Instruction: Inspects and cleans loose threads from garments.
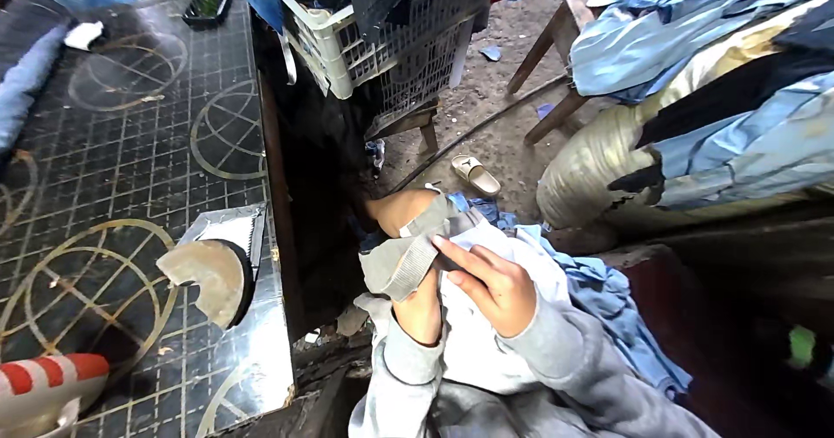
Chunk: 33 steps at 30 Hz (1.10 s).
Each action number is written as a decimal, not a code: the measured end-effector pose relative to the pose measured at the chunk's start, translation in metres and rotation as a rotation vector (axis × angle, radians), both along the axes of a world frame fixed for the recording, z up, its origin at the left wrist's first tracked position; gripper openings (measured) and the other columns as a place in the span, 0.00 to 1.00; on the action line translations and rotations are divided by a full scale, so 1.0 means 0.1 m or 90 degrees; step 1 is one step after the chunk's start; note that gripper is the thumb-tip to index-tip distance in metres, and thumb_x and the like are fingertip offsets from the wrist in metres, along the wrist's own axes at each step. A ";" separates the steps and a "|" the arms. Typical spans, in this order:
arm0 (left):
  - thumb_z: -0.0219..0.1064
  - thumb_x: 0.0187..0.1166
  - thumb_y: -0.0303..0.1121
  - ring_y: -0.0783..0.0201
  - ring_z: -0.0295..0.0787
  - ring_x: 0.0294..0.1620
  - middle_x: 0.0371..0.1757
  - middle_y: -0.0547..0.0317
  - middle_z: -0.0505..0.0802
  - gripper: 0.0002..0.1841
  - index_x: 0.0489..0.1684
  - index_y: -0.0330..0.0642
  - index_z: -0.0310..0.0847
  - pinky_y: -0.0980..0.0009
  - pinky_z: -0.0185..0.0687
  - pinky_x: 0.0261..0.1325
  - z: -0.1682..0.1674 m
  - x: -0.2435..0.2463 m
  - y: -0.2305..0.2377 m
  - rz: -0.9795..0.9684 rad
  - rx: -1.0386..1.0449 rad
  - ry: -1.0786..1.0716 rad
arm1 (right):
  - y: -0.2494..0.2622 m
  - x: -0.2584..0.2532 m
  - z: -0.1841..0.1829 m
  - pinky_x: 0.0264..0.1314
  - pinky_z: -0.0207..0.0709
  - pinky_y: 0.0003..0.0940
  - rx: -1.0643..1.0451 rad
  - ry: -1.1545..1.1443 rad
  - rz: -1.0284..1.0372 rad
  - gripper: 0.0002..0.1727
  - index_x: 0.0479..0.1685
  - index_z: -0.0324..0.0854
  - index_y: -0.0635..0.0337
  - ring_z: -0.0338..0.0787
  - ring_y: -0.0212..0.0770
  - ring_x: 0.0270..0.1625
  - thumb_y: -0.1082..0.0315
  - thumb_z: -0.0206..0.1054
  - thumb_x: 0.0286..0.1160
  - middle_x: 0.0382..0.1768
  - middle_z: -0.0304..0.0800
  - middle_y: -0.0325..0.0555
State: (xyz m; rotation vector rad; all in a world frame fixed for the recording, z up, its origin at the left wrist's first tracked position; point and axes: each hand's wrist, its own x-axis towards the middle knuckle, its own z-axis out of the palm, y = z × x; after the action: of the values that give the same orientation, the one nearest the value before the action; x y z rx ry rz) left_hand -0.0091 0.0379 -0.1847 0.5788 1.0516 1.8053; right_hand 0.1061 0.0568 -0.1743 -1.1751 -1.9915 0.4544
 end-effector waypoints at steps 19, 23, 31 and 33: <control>0.72 0.61 0.17 0.74 0.95 0.41 0.35 0.64 0.97 0.10 0.37 0.38 0.91 0.72 0.91 0.52 -0.14 -0.05 0.02 -0.034 -0.026 -0.018 | -0.01 0.06 -0.06 0.19 0.75 0.33 -0.013 -0.037 -0.005 0.27 0.71 0.87 0.44 0.79 0.40 0.19 0.42 0.54 0.86 0.24 0.83 0.47; 0.77 0.58 0.21 0.77 0.93 0.47 0.41 0.69 0.97 0.11 0.39 0.38 0.92 0.75 0.89 0.56 -0.33 0.01 0.01 0.014 0.054 0.092 | 0.00 0.02 -0.10 0.19 0.73 0.32 -0.004 -0.039 -0.023 0.28 0.69 0.89 0.45 0.78 0.39 0.19 0.43 0.52 0.88 0.23 0.82 0.48; 0.75 0.65 0.24 0.80 0.90 0.52 0.46 0.62 0.96 0.11 0.42 0.26 0.88 0.80 0.85 0.60 -0.49 0.08 0.06 0.056 0.096 0.240 | 0.08 -0.02 -0.18 0.38 0.87 0.41 -0.095 0.061 0.010 0.26 0.66 0.89 0.54 0.93 0.43 0.37 0.48 0.54 0.89 0.45 0.96 0.52; 0.77 0.62 0.23 0.79 0.92 0.50 0.44 0.66 0.96 0.13 0.44 0.30 0.89 0.76 0.88 0.58 -0.44 0.05 0.05 0.027 0.055 0.169 | 0.07 -0.01 -0.16 0.36 0.86 0.39 -0.082 0.059 0.015 0.27 0.66 0.89 0.53 0.92 0.42 0.35 0.46 0.54 0.89 0.41 0.95 0.52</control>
State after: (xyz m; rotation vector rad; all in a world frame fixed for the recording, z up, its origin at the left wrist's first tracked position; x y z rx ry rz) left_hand -0.0036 0.0427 -0.2291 0.8725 1.1730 1.8527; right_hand 0.1055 0.0640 -0.1903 -1.1879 -1.9214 0.6467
